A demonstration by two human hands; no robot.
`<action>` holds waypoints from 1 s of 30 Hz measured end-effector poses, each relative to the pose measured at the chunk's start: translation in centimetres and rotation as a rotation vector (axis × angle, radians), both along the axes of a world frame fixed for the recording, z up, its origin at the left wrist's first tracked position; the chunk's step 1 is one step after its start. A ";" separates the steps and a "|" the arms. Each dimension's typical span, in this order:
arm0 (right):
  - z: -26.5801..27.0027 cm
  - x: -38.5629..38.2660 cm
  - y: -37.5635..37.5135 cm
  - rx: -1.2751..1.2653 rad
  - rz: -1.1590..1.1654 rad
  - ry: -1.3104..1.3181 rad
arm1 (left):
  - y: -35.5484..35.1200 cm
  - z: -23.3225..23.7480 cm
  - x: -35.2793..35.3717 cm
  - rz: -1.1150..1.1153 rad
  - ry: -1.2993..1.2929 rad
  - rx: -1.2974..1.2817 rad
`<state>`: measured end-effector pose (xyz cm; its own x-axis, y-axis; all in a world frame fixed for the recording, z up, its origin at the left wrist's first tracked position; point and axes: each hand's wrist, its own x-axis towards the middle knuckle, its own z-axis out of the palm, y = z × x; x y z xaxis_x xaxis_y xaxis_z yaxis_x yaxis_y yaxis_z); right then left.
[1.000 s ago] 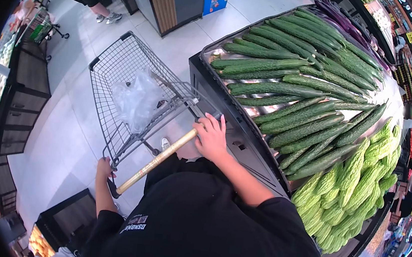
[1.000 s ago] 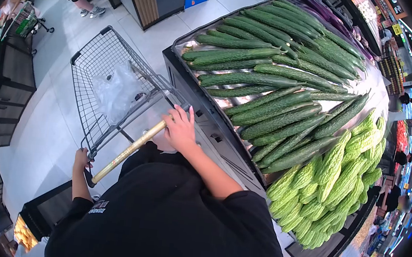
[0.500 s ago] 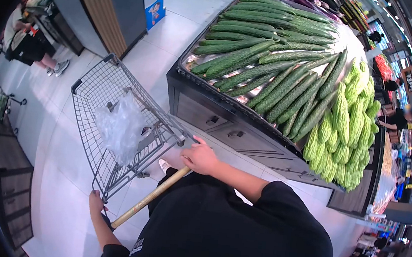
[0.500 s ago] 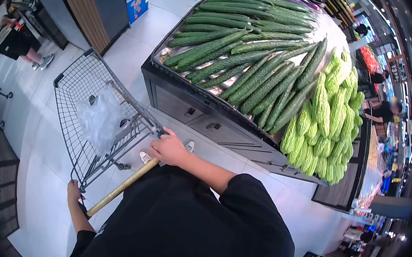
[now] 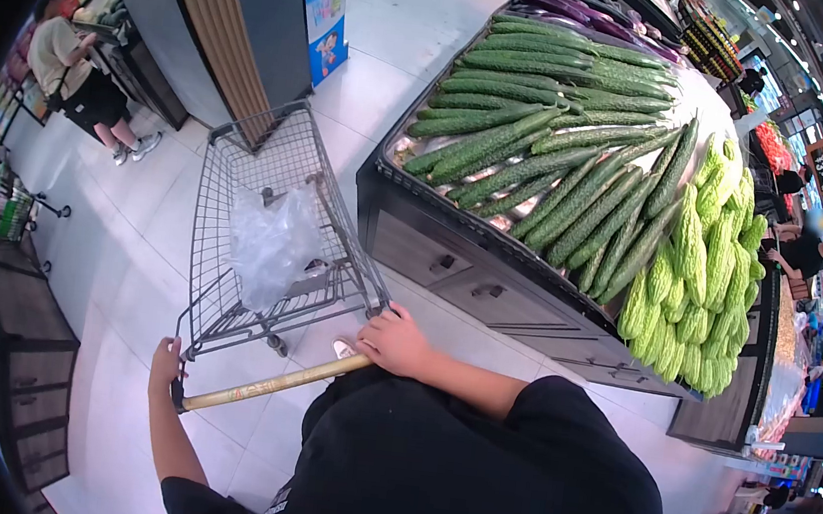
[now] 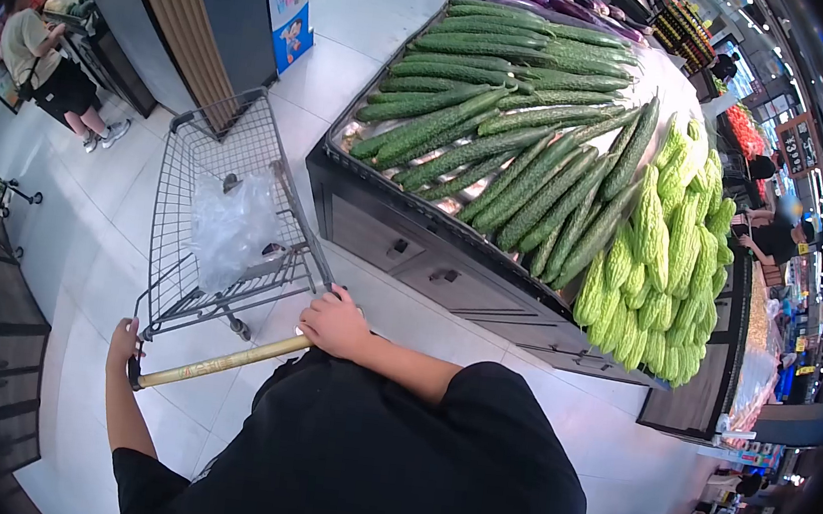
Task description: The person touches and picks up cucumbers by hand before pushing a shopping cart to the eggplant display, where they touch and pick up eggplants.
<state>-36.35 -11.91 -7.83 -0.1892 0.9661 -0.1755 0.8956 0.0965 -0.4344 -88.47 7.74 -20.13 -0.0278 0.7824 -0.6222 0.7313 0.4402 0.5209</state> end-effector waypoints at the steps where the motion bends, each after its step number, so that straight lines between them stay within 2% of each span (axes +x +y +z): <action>1: 0.1 -0.1 0.4 0.011 -0.001 0.006 | 0.1 1.2 0.3 -0.001 0.006 0.011; 3: -0.1 -0.3 0.3 0.181 -0.165 0.044 | -0.8 2.6 0.5 0.048 0.041 -0.119; 4: 0.4 -0.4 0.8 0.093 -0.193 0.030 | -0.8 0.1 -0.6 0.050 -0.064 -0.029; 8: -0.4 0.0 1.3 0.102 -0.233 0.066 | 1.4 0.2 1.0 -0.059 0.165 0.084; 10: 0.0 0.7 2.2 0.054 -0.141 0.090 | 2.6 0.9 2.2 -0.120 0.210 0.104; 13: -0.9 0.2 3.1 0.067 -0.144 0.088 | 4.7 0.0 2.1 -0.205 0.260 0.162; 15: -1.5 -0.5 4.1 0.056 -0.191 0.109 | 6.8 -0.5 1.6 -0.249 0.260 0.200; 17: -1.4 -1.1 5.0 0.060 -0.238 0.130 | 8.8 0.2 1.8 -0.240 0.282 0.105; 24: -1.4 -4.0 10.0 0.006 -0.338 0.123 | 18.1 0.9 0.4 -0.334 0.241 0.055; 30: -0.9 -6.9 14.8 -0.115 -0.448 -0.069 | 26.6 3.4 1.5 -0.507 0.217 0.066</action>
<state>-43.20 2.92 -8.69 0.2583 0.9233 -0.2841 0.8649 -0.3521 -0.3578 -87.01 34.31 -16.75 0.2399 0.7686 -0.5930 0.9368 -0.0232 0.3490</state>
